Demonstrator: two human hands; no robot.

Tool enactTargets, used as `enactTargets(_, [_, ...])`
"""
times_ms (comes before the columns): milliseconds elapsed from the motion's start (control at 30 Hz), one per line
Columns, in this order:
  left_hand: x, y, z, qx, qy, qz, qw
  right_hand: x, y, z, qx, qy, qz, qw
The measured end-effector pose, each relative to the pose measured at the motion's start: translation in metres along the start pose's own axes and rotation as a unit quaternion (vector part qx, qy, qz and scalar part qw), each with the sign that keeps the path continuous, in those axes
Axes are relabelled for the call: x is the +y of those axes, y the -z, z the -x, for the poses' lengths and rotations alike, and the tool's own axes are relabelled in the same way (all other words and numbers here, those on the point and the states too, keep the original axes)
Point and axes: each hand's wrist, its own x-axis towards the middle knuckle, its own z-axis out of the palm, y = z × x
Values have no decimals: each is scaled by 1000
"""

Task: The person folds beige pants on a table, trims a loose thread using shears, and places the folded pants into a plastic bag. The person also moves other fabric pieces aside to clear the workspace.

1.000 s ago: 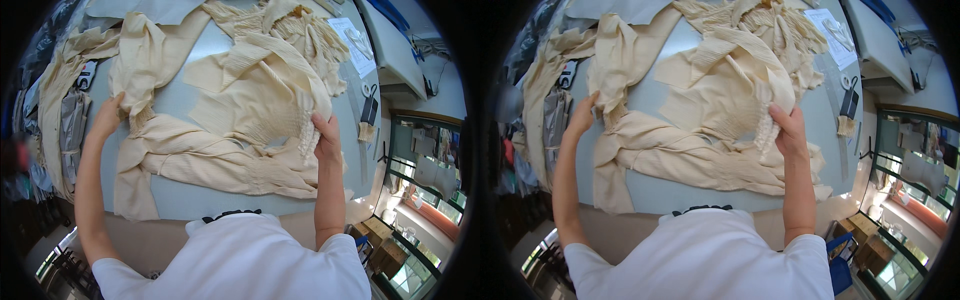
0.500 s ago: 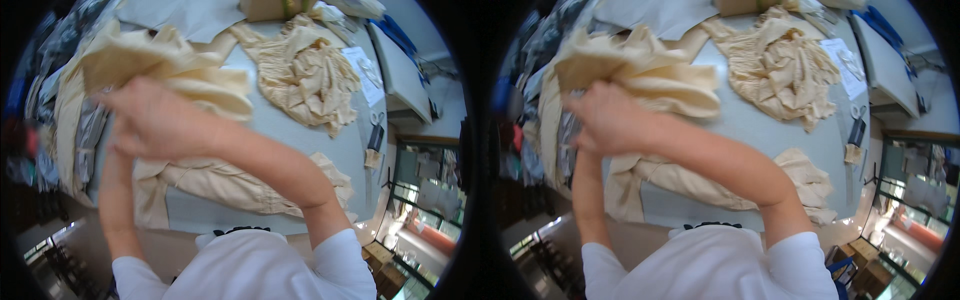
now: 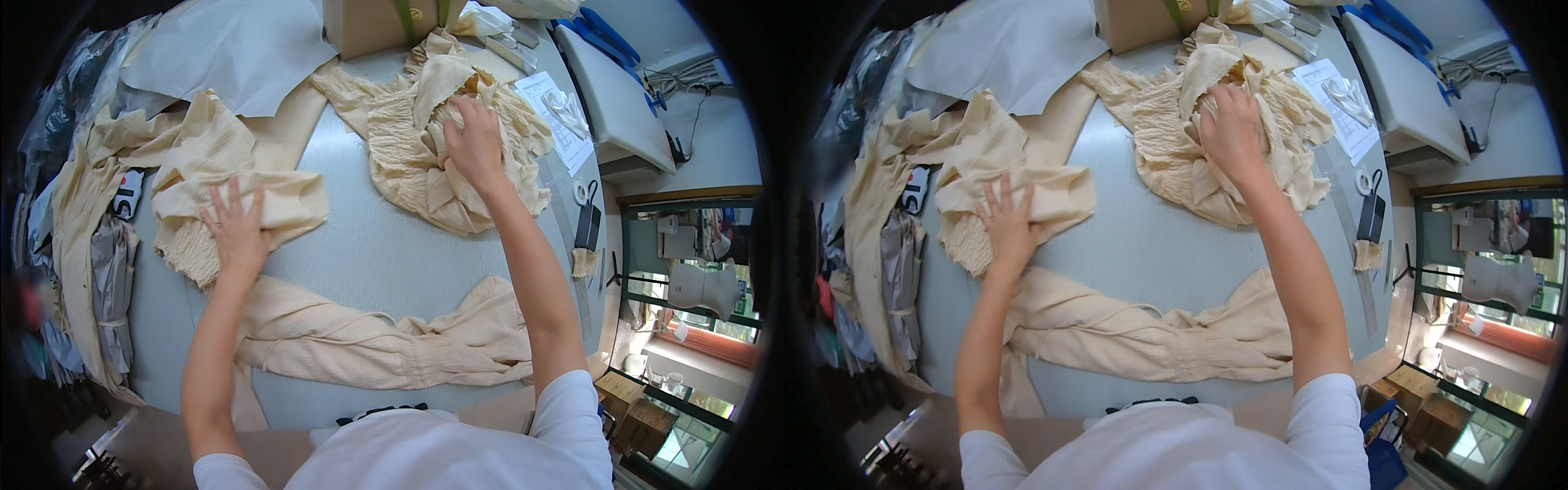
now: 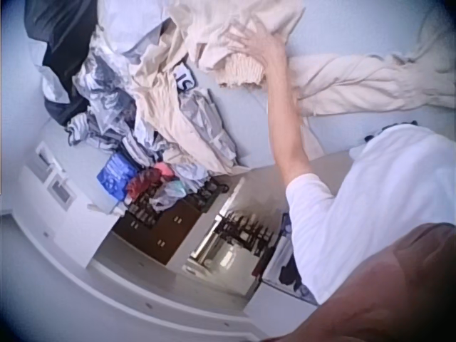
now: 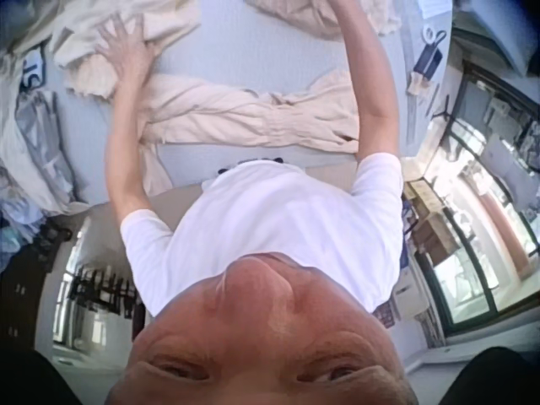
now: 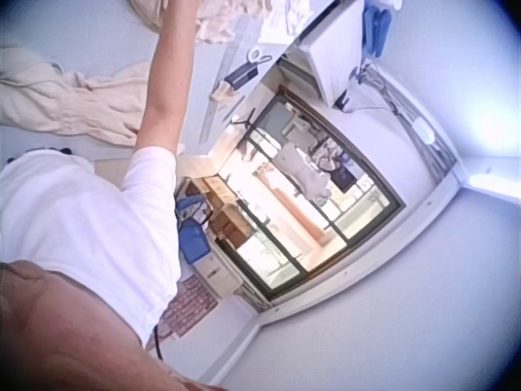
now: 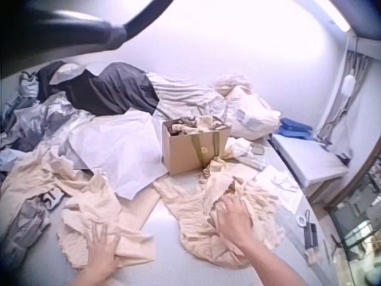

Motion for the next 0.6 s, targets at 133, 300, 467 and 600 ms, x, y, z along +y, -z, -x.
enactTargets(133, [-63,-46,-4,1,-3,-101,995,13,-35,-47,-81,-88,41,992])
enactTargets(300, [-117,-45,-9,-52,86,-89,991,37,-63,-63,-44,-195,-153,968])
enactTargets(467, [-106,-31,-9,-6,111,-56,992,35,-14,-72,85,-181,-314,928])
enactTargets(600, [-10,-38,-12,96,-71,19,993,23,-23,-5,-41,-64,153,985])
